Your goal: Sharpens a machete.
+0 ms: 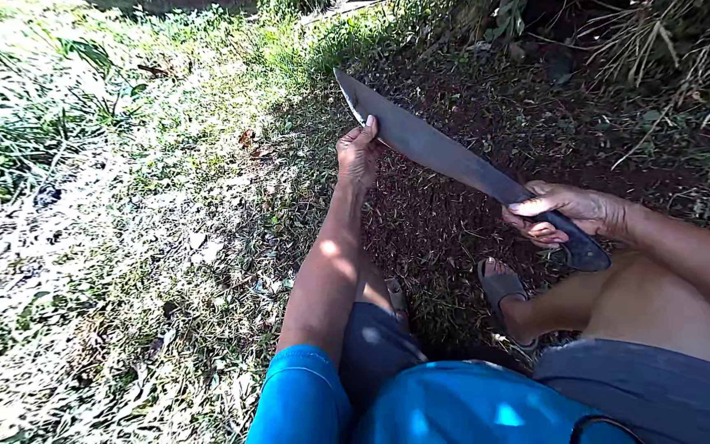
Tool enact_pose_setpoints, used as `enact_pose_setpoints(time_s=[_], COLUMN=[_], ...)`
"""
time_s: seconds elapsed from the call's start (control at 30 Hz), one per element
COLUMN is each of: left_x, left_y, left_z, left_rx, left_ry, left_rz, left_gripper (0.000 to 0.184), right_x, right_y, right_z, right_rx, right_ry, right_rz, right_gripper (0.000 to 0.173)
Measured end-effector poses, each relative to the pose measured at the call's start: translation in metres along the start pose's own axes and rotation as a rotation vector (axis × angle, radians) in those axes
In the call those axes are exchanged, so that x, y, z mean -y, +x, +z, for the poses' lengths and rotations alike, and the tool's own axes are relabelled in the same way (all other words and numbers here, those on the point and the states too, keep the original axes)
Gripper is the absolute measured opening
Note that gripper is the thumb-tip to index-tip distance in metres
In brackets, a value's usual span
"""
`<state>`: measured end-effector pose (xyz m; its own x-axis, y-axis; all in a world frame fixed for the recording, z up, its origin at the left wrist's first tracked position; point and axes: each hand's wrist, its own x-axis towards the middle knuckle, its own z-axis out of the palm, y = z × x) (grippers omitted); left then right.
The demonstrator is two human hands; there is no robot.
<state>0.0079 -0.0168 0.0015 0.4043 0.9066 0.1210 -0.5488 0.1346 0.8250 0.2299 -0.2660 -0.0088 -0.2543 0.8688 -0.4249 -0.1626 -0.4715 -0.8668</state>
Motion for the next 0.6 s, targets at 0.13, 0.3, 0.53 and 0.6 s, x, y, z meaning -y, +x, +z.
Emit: enact_pose_setpoints(time_s=[0.13,0.3,0.53,0.6], left_x=[-0.002,0.000,-0.006,-0.008], left_y=[0.002,0.004,0.013,0.009], left_z=[-0.002,-0.003,-0.015,-0.012], left_rx=[-0.061,-0.132,-0.262,-0.210], left_ry=[0.016,0.056,0.051,0.069], left_rz=[0.009,0.027,0.083,0.077], left_gripper=[0.021,0.026,0.027,0.016], right_x=[-0.006,-0.003,0.001,0.001], right_y=[0.001,0.000,-0.008,-0.008], right_z=[-0.008,-0.005,-0.002,0.000], right_rx=[0.073,0.061,-0.003,-0.022], right_ry=[0.007,-0.015,-0.155,-0.182], right_rz=[-0.017,-0.026,0.019,0.025], right_gripper=[0.034,0.033,0.035,0.035])
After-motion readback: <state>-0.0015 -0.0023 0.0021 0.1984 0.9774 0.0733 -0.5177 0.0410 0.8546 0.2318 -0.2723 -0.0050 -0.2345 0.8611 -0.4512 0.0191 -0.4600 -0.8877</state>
